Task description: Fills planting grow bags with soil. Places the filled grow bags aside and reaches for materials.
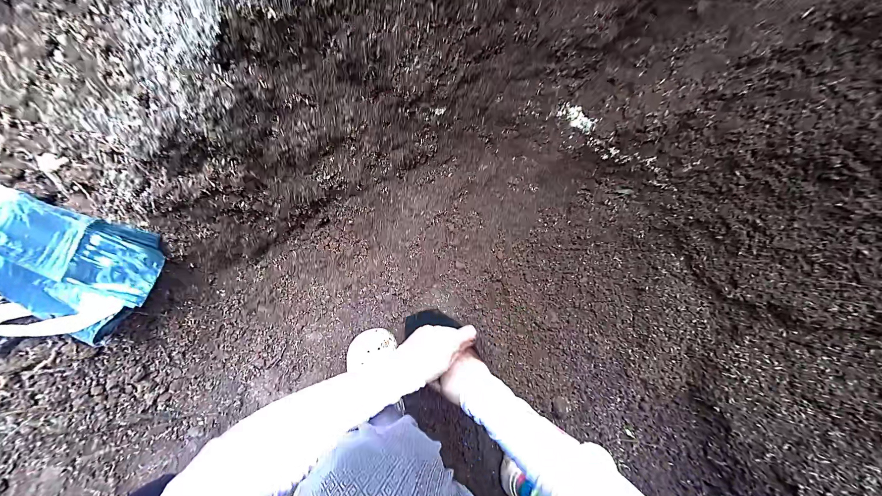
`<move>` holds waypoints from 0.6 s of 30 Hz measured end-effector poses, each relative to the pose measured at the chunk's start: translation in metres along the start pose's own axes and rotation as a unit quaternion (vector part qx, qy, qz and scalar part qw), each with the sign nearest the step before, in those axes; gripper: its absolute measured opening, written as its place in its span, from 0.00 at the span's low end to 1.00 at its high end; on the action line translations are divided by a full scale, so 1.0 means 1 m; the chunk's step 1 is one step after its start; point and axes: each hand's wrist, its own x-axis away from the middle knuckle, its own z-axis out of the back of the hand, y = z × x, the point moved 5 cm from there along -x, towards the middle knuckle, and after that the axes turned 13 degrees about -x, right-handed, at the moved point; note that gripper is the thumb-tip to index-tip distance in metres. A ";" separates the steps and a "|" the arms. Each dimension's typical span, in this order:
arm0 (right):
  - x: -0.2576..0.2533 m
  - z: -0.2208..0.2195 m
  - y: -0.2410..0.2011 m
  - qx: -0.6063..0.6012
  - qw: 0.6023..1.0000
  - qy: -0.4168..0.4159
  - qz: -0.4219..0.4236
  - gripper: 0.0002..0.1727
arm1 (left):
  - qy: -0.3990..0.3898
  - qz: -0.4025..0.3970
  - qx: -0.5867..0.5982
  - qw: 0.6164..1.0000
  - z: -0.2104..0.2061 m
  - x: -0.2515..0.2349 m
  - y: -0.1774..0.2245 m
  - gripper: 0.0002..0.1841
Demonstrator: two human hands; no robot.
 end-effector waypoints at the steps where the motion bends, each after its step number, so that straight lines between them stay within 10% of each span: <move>1: -0.023 -0.005 0.013 -0.005 0.994 -0.094 -0.051 0.39 | 0.038 0.031 0.019 0.999 0.014 0.001 -0.007 0.22; 4: -0.048 0.025 0.011 -0.013 0.994 -0.103 0.034 0.29 | 0.110 0.142 0.049 0.983 0.054 0.011 -0.024 0.20; 8: -0.037 0.060 0.042 -0.258 0.953 0.140 0.074 0.17 | 0.066 0.229 0.000 0.971 0.070 0.010 -0.057 0.20; 10: -0.049 0.048 0.079 -0.539 0.812 0.210 -0.076 0.21 | 0.071 0.211 -0.017 0.975 0.066 0.011 -0.059 0.18; 13: -0.089 -0.001 0.113 -0.793 0.494 0.215 -0.285 0.28 | 0.079 0.182 -0.011 0.980 0.061 0.014 -0.050 0.12; 18: -0.159 -0.037 0.125 -0.878 0.330 0.133 -0.320 0.56 | -0.011 0.254 0.055 0.966 0.066 0.022 -0.056 0.16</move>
